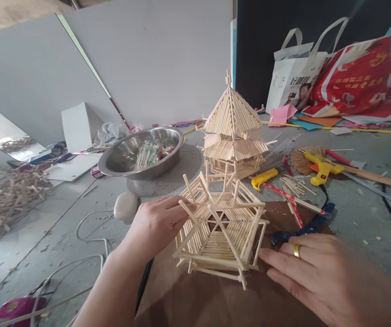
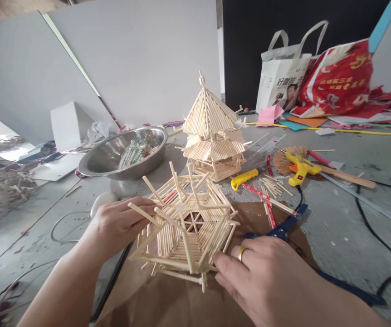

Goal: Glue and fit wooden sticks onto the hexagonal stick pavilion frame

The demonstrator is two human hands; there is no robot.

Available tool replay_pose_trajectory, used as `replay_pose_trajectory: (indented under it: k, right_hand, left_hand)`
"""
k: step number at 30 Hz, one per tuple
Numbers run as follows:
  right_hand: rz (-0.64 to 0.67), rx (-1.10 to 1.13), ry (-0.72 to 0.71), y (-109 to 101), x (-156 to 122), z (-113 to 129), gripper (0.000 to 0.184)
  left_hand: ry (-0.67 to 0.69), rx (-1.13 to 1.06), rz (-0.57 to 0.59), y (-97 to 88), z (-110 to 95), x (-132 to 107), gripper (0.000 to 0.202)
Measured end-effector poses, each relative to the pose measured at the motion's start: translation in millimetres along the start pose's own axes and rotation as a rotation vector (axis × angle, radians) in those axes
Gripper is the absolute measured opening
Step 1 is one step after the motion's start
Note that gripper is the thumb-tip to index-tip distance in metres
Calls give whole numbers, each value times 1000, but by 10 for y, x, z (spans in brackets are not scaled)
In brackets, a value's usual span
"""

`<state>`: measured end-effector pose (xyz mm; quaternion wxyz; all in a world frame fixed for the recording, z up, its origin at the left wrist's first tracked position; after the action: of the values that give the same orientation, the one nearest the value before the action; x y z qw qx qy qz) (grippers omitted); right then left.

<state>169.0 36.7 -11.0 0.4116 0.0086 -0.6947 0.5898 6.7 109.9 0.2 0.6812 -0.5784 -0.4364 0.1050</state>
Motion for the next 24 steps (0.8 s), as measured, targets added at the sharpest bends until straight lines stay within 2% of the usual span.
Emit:
replay_pose_trajectory:
  k: [16,24]
  right_hand:
    - [19,8,-2,51,-35,-15,31]
    - [50,24,-15,55,0,12,39]
  left_hand:
    - [-13,-16,-2,9,13,-3,17]
    - [-14,-2,-4,19,18,6,18]
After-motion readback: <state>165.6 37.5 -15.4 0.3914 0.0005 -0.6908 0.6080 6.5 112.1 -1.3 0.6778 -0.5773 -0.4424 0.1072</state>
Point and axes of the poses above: each hand's wrist, its own x-axis towards the middle knuckle, its own y-axis out of the palm, z = x × y, the point moved 8 cm from there along x, towards the middle knuckle, and after that the axes turned 8 degrees about -y, right-handed, at the moved point
